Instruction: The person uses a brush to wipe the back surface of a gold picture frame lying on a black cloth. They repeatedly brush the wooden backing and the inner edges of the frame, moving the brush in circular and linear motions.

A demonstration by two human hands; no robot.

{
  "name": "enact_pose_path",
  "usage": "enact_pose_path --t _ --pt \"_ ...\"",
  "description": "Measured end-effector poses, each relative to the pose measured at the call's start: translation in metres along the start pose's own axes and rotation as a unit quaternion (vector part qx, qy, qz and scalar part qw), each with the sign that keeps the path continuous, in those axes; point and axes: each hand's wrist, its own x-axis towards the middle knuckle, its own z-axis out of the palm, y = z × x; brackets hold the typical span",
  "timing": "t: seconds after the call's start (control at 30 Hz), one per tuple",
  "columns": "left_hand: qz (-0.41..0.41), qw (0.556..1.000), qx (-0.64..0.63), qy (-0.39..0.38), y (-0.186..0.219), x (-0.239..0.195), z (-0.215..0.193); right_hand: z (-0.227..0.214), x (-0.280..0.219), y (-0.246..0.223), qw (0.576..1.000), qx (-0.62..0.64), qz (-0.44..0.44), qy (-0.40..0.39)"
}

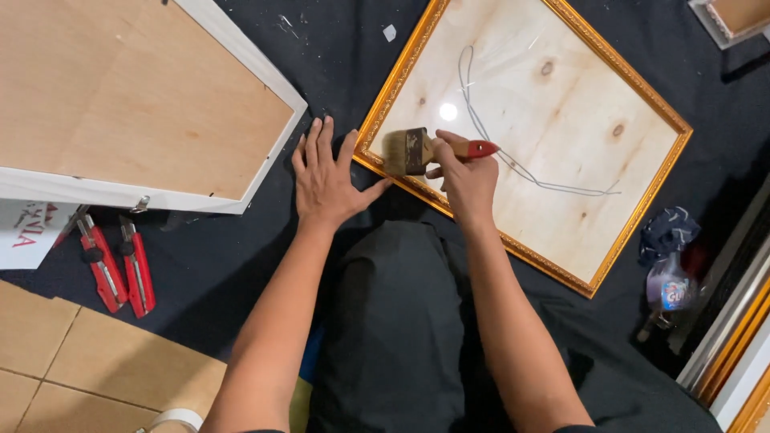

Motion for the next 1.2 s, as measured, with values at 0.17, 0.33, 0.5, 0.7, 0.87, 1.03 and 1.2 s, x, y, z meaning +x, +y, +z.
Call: enact_pose_path --t 0.17,0.33,0.5,0.7,0.87,1.03,1.2 --pt "0.001 1.000 0.004 0.003 -0.001 0.001 0.002 -0.015 0.003 0.018 0.999 0.006 0.001 -0.045" --pt "-0.009 1.000 0.015 0.001 0.001 0.002 0.006 -0.004 0.034 0.011 0.995 -0.006 -0.002 -0.101" --pt "0.001 0.998 0.043 0.040 -0.001 -0.001 0.015 0.008 0.068 0.002 0.993 0.108 -0.034 -0.044" --pt "-0.010 0.999 0.032 0.037 0.002 0.000 0.013 0.008 0.040 0.025 0.996 -0.017 -0.019 -0.087" --pt "-0.003 0.999 0.019 0.050 0.002 -0.001 0.012 0.006 0.067 0.025 0.992 0.088 -0.064 -0.065" --pt "0.022 0.998 0.034 0.048 0.003 0.005 0.008 -0.004 0.083 0.041 0.997 0.027 -0.034 -0.062" --pt "0.012 0.995 0.073 0.063 0.006 0.003 0.003 0.002 0.134 0.008 0.994 0.032 -0.072 -0.081"
